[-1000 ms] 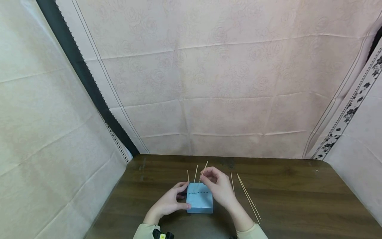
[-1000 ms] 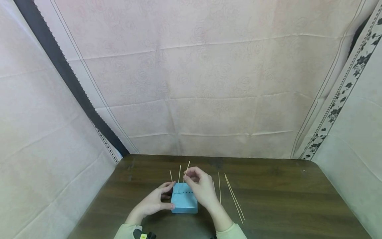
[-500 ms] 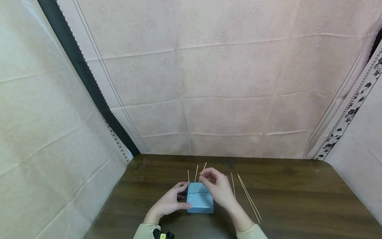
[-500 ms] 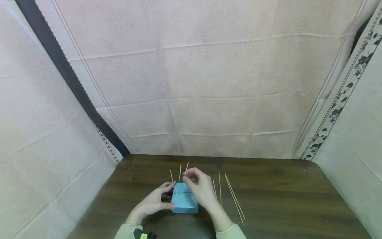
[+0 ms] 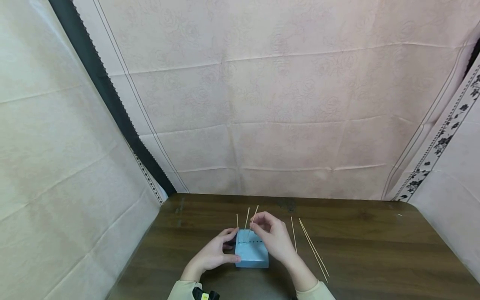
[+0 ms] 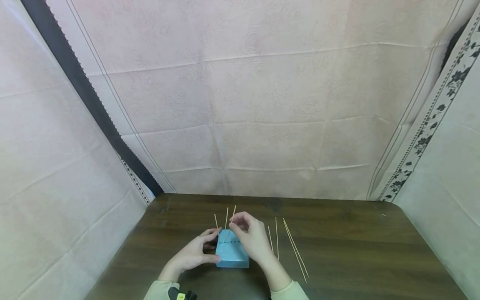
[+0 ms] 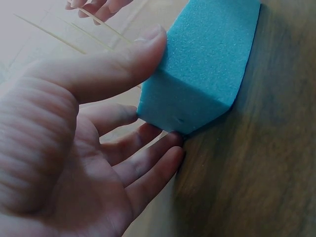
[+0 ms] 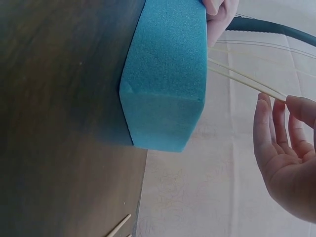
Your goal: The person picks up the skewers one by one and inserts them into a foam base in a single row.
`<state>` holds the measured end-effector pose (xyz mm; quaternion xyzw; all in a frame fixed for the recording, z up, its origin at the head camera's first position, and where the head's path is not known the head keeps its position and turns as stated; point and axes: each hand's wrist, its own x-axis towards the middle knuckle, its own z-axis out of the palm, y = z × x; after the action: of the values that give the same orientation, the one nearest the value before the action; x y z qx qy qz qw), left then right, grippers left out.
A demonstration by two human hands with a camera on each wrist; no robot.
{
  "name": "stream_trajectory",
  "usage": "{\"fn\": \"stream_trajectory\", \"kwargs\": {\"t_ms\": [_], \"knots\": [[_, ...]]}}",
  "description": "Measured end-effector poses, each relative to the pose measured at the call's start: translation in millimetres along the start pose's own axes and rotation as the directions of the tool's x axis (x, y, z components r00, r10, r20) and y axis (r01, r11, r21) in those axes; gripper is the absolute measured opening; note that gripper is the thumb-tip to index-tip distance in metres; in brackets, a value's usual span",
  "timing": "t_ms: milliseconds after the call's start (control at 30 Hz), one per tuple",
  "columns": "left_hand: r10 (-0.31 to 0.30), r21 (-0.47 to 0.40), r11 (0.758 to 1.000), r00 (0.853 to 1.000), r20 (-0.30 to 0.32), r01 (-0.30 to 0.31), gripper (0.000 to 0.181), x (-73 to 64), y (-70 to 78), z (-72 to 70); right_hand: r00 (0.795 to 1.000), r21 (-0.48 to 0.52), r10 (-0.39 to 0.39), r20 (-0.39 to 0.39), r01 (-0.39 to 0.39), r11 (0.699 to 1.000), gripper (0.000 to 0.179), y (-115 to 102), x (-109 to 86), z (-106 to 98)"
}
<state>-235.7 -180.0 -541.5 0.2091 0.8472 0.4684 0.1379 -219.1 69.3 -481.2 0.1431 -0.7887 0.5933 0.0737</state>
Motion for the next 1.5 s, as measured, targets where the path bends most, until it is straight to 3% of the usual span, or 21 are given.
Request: {"fn": "stream_trajectory", "kwargs": {"t_ms": [1500], "knots": [[-0.016,-0.036,0.999,1.0,0.005,0.016,0.094,0.6,0.9,0.4,1.0,-0.064,0.006,-0.008,-0.006,0.998,0.008,9.2,1.5,7.8]]}}
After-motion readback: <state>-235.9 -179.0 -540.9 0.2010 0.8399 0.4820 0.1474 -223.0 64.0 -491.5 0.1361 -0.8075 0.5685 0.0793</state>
